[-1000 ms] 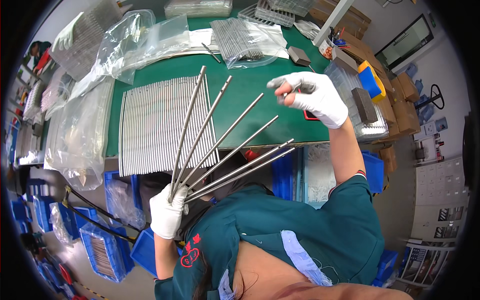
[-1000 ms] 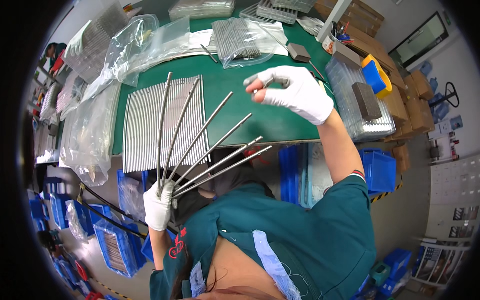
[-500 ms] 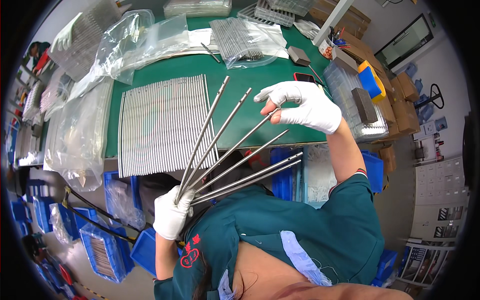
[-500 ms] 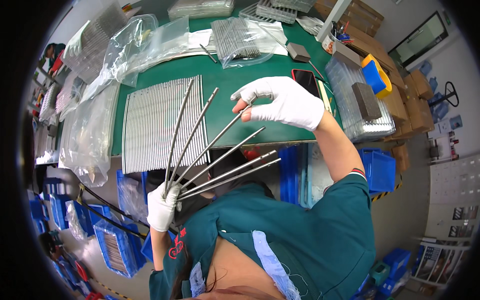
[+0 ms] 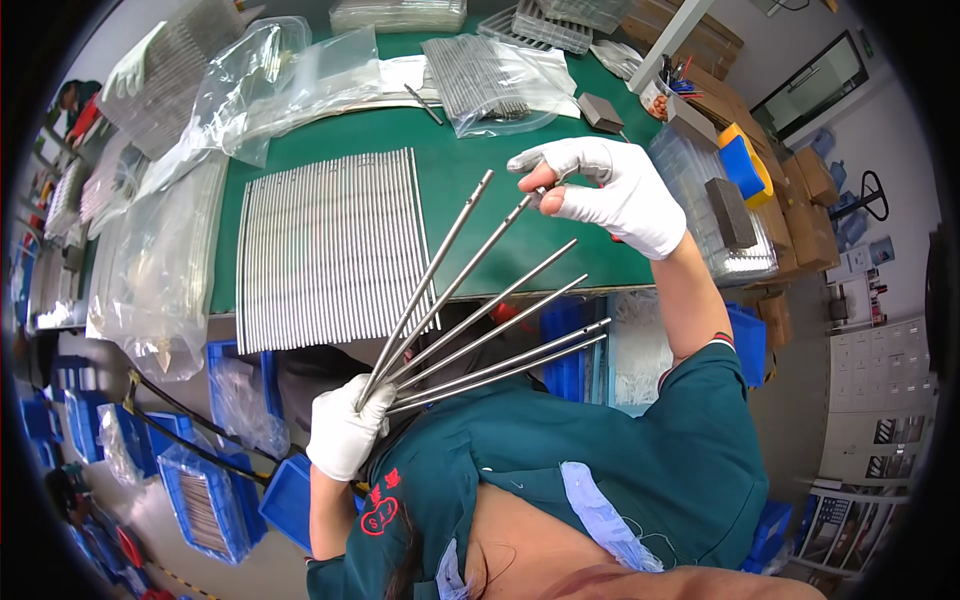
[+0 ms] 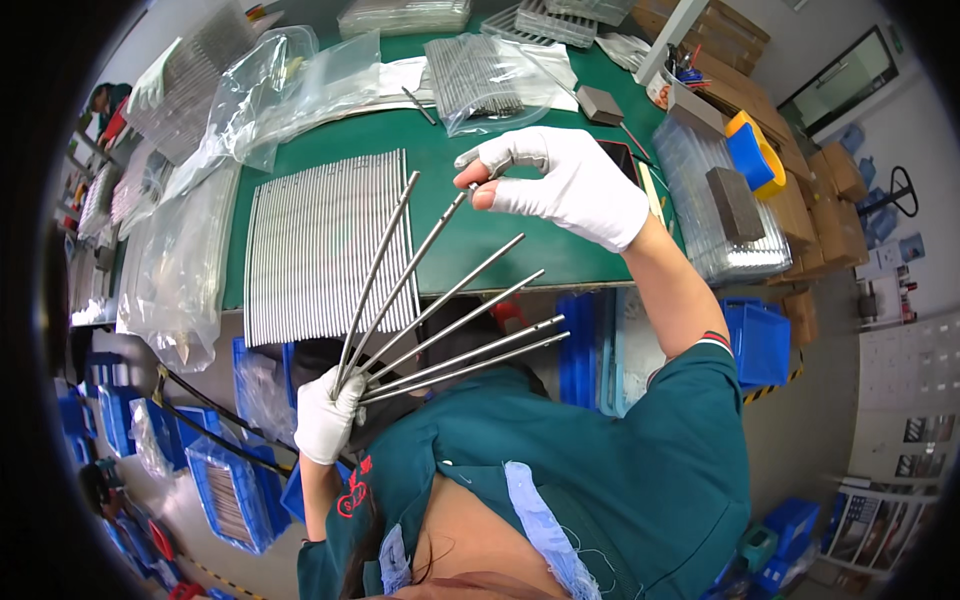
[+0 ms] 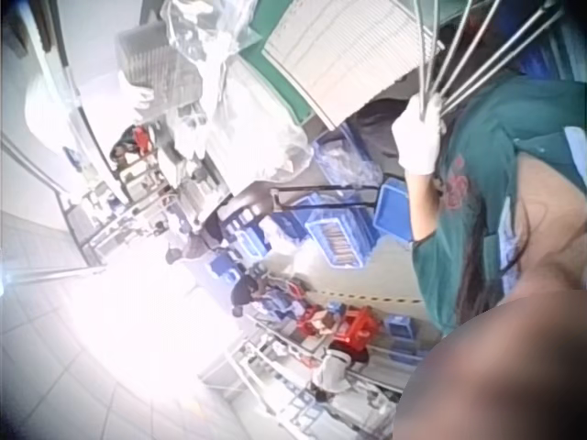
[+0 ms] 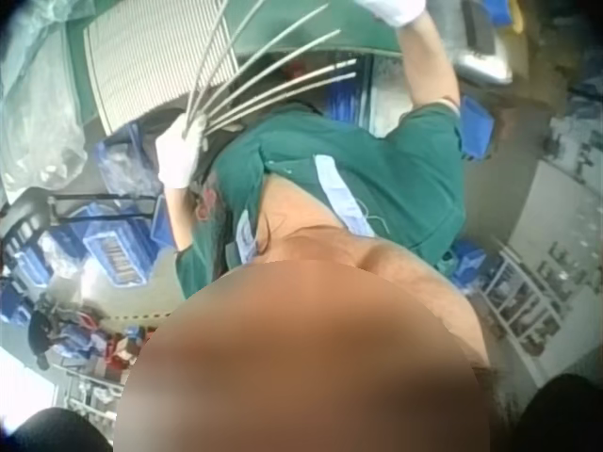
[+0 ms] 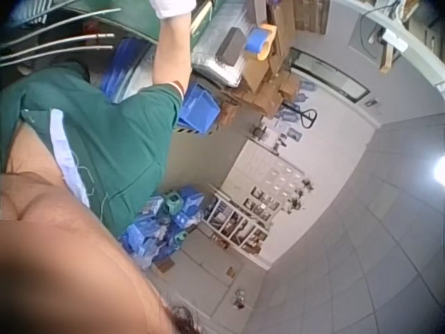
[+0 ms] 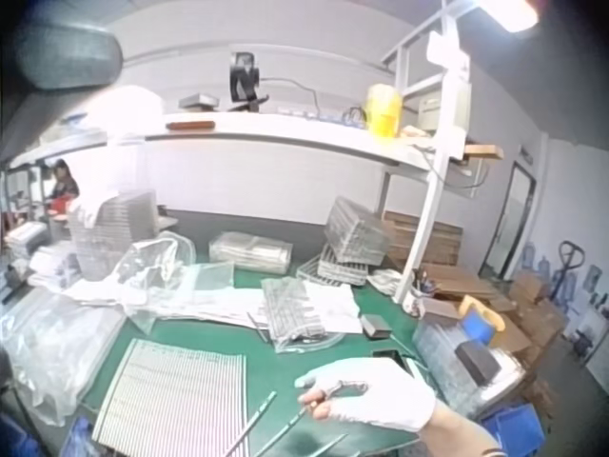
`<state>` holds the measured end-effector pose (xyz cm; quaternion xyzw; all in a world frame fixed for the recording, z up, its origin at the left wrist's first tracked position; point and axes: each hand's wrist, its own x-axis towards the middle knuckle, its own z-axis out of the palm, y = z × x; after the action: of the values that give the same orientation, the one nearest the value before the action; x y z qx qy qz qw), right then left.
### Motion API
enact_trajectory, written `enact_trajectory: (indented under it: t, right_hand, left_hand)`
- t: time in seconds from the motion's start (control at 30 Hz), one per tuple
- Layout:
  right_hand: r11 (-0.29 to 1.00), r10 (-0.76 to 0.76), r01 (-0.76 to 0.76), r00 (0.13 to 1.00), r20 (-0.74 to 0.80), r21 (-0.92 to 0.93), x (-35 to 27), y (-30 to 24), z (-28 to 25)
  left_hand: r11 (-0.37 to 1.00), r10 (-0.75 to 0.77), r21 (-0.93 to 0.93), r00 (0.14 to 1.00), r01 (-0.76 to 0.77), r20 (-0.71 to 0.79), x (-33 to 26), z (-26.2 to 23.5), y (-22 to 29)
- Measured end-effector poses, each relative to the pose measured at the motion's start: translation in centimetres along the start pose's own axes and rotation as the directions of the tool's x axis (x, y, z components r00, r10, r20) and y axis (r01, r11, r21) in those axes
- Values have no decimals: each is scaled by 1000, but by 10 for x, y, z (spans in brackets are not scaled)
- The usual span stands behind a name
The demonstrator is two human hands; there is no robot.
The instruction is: Inspecting and sorting long thin metal rods at a manufacturing workbench.
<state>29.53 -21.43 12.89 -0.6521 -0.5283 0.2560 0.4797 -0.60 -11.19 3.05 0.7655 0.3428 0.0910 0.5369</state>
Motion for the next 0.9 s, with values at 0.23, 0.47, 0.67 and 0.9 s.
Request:
enact_trajectory:
  t: [0.23,0.47,0.67,0.9]
  right_hand:
    - [961,-154,200,961,228,-193,1,1,-3]
    - [997,-7,4,999,-44,-77,2,-1,-11]
    - [995,-85,91,991,102,-50,8,-9,-4]
    - [997,-49,58,989,143,-60,8,-7,-6]
  left_hand:
    - [997,13,70,999,-16,47,2,0,5]
    - [996,-1,92,997,-6,71,2,-1,3]
    - [985,21,171,995,-38,95,2,2,6]
    - [980,23,193,994,-43,104,4,1,8]
